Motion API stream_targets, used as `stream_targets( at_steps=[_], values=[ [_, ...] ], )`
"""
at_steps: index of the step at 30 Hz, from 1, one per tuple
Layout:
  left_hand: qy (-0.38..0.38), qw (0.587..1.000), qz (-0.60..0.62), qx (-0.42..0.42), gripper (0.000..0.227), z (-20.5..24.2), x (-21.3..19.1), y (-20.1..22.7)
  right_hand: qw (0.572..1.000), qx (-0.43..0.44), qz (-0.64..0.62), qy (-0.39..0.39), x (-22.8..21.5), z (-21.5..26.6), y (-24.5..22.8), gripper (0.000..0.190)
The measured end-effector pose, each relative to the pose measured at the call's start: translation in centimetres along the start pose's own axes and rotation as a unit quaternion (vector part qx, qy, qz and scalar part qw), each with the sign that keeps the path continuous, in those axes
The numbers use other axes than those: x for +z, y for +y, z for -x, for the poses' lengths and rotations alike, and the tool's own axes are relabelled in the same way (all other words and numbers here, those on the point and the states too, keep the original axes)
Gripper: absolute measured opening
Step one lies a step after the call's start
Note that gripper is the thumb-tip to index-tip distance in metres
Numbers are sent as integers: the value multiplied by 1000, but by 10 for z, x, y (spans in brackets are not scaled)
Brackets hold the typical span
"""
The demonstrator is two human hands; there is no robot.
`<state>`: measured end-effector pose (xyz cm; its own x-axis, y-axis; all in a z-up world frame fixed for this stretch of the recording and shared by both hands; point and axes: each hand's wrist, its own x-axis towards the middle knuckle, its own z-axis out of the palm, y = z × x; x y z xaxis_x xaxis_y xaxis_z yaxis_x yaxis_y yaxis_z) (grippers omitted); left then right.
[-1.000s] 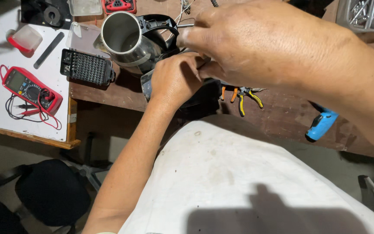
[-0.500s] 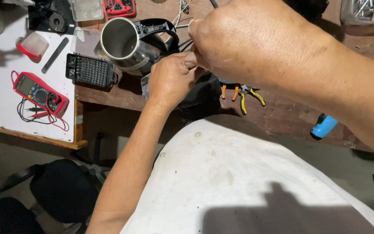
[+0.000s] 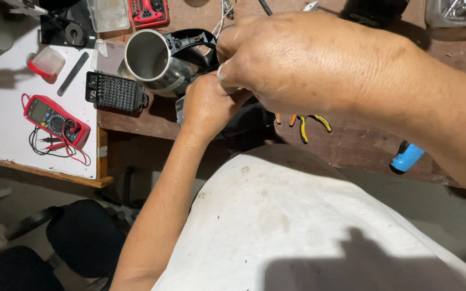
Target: The person disassembles a small kitchen appliance, likely a kettle, by removing the base and unscrewing internal components. They use a screwdriver to detach parts and manipulate the internal wiring and motor assembly.
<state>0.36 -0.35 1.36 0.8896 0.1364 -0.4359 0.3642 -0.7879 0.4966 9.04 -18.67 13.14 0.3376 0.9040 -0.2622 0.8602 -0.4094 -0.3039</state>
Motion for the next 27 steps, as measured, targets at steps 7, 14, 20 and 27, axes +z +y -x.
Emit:
stream_targets(
  at_steps=[7,14,20,27],
  values=[
    [40,992,22,116,13,3,-1,1,990,20,67,126,16,0,8,24],
    [27,997,-33,62,24,-5,10,-8,990,0,43,134,20,4,6,23],
    [48,992,17,118,24,-5,11,-20,998,36,-36,48,3,0,-1,10],
    [74,991,44,105,12,-3,18,-23,994,-28,1,108,14,14,4,39]
  ],
)
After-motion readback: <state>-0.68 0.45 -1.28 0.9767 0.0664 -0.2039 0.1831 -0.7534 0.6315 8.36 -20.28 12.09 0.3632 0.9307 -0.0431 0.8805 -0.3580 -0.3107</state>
